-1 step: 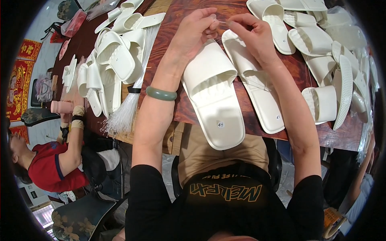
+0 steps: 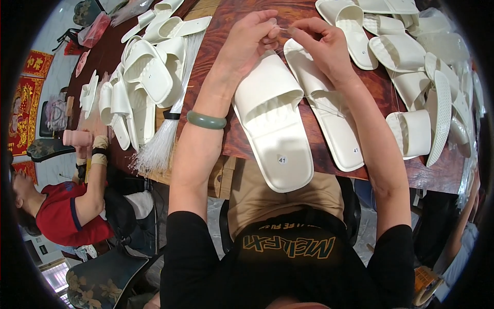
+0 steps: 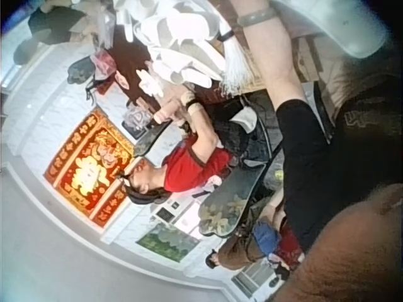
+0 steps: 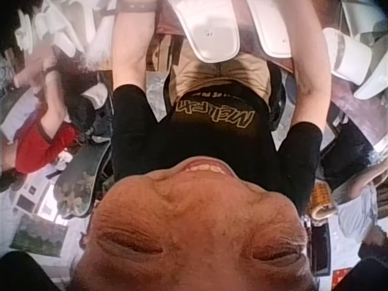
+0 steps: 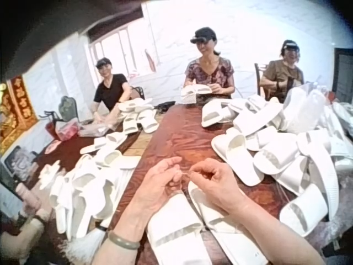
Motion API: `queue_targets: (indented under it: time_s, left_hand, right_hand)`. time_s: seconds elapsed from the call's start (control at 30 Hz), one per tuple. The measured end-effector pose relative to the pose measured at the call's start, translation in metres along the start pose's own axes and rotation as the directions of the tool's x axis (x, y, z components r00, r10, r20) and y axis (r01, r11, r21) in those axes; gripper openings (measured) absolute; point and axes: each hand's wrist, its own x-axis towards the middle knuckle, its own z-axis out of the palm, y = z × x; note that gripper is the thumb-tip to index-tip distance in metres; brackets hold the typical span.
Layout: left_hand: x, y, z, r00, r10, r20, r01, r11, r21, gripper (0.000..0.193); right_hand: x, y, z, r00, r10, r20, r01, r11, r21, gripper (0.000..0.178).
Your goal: Hand-sewing or thread-finishing the upper component of white slip-on shoes.
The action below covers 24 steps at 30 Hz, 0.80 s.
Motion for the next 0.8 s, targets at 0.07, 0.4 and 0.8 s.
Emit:
queue_targets:
  time_s: [0.07, 0.4, 0.8]
  left_hand:
    - [0.000, 0.000, -0.001, 1.000, -0.005, 0.002, 0.005, 1.000, -0.001, 0.039]
    - [-0.001, -0.001, 0.002, 0.999, -0.011, -0.030, 0.012, 1.000, 0.010, 0.036]
    - [0.032, 0.027, -0.045, 0.997, 0.067, 0.032, -0.061, 0.987, -0.148, 0.021]
  right_hand:
    - [0.000, 0.000, 0.002, 0.999, -0.050, 0.010, 0.050, 0.998, -0.024, 0.020]
    - [-0.003, -0.003, 0.003, 0.998, -0.062, 0.028, 0.064, 0.995, -0.076, 0.021]
    - [0.004, -0.016, 0.006, 0.987, 0.091, -0.132, -0.051, 0.958, 0.281, 0.026]
